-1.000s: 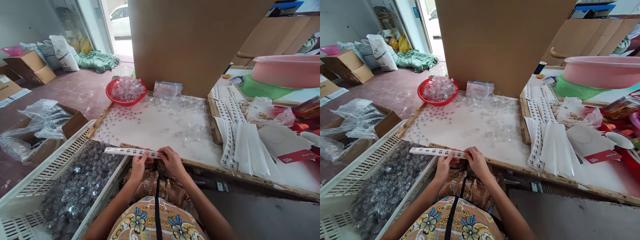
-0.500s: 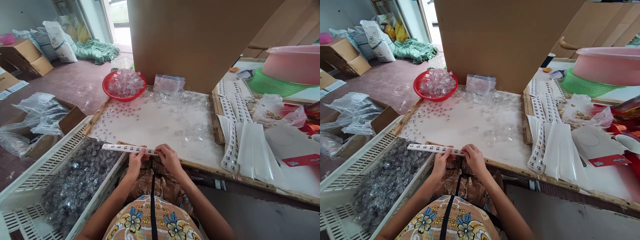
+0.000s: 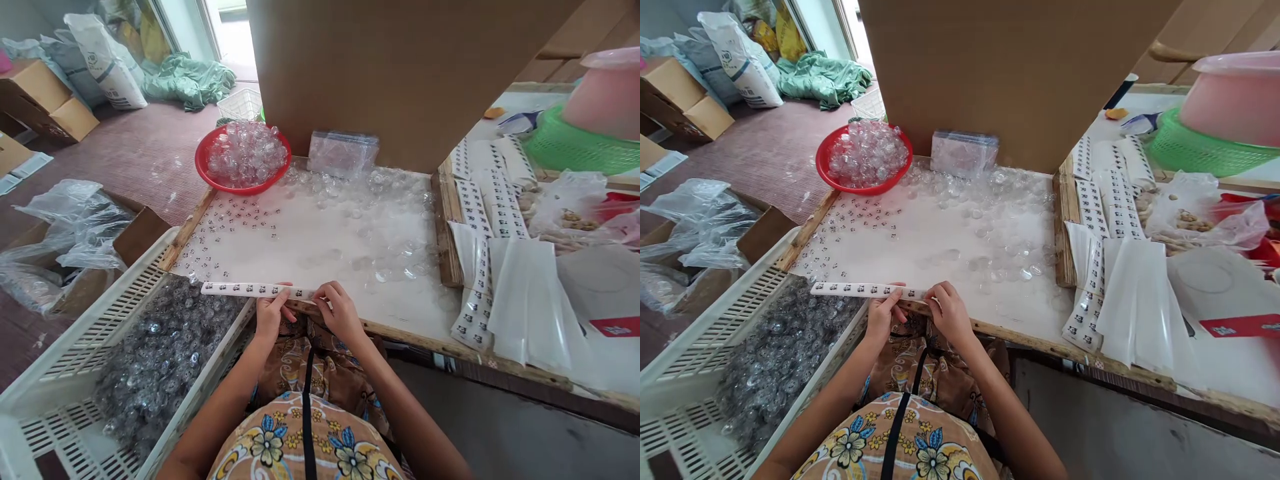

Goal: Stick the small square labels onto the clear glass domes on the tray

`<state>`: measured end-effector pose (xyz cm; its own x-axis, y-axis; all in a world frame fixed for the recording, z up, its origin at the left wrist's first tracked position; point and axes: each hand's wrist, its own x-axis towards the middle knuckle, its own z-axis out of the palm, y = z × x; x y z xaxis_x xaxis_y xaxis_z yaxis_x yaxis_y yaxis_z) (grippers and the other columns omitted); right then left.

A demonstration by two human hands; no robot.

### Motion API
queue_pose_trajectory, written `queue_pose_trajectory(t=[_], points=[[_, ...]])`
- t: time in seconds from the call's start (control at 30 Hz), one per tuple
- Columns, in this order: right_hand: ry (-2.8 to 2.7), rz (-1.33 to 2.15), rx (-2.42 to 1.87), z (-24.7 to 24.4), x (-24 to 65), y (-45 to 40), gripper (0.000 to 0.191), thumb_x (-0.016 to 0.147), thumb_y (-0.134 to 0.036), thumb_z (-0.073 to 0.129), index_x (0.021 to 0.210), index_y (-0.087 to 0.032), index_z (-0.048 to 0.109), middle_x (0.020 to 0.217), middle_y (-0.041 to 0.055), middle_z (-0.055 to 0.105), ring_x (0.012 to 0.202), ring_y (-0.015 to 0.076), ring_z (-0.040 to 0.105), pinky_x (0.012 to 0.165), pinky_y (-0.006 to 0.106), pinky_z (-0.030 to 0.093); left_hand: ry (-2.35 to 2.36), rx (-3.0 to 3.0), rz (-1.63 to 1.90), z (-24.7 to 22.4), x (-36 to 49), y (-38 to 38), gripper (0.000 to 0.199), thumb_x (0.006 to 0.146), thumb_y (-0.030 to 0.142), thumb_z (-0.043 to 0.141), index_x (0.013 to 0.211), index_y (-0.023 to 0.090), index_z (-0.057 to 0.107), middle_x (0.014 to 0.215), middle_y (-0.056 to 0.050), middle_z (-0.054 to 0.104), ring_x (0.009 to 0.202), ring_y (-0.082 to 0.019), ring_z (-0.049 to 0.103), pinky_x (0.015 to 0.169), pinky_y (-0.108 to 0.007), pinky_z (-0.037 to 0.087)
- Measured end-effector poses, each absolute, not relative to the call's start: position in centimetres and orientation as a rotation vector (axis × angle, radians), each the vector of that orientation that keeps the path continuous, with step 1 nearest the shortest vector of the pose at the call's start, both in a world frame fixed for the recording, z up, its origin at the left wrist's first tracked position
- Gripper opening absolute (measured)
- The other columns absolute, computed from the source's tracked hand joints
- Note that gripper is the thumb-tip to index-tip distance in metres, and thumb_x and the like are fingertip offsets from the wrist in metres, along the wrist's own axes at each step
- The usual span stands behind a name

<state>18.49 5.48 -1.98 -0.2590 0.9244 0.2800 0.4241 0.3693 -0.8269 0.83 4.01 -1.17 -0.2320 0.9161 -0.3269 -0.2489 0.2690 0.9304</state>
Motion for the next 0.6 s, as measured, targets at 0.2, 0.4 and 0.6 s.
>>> queue_pose_trajectory(t=[0.2, 0.4, 0.6], points=[[-1.754, 0.871, -1.17, -1.9, 18.3, 5.5, 0.011, 0.093, -0.018, 0.051, 0.084, -0.022, 0.056, 0.089, 0.0054, 0.058, 0.084, 0.0194, 0.055, 0.074, 0.032, 0.048, 1.381, 0.713, 1.245, -1.1, 0.9, 3.7, 0.043, 0.074, 0.049, 0.074, 0.098, 0.012, 0.073, 0.052, 0.003, 0.065, 0.03, -0.011, 0.054, 0.045, -0.025, 0.05], [-1.385, 1.014, -1.262, -0.9, 20.1, 8.0, 0.012, 0.087, -0.032, 0.058, 0.082, -0.022, 0.056, 0.078, 0.0018, 0.059, 0.073, 0.0163, 0.056, 0.066, 0.029, 0.047, 1.372, 0.676, 1.21, -0.3, 0.8, 3.7, 0.045, 0.073, 0.049, 0.074, 0.098, 0.012, 0.073, 0.044, 0.004, 0.06, 0.033, -0.013, 0.056, 0.053, -0.028, 0.054], [-1.427, 1.136, -1.475, -0.7, 19.4, 13.6, 0.02, 0.079, -0.041, 0.062, 0.079, -0.021, 0.057, 0.066, -0.0004, 0.06, 0.06, 0.0146, 0.053, 0.058, 0.029, 0.043, 1.334, 0.612, 1.126, 0.6, 0.3, 3.7, 0.044, 0.075, 0.048, 0.074, 0.101, 0.011, 0.072, 0.048, 0.002, 0.064, 0.04, -0.014, 0.059, 0.055, -0.026, 0.052]])
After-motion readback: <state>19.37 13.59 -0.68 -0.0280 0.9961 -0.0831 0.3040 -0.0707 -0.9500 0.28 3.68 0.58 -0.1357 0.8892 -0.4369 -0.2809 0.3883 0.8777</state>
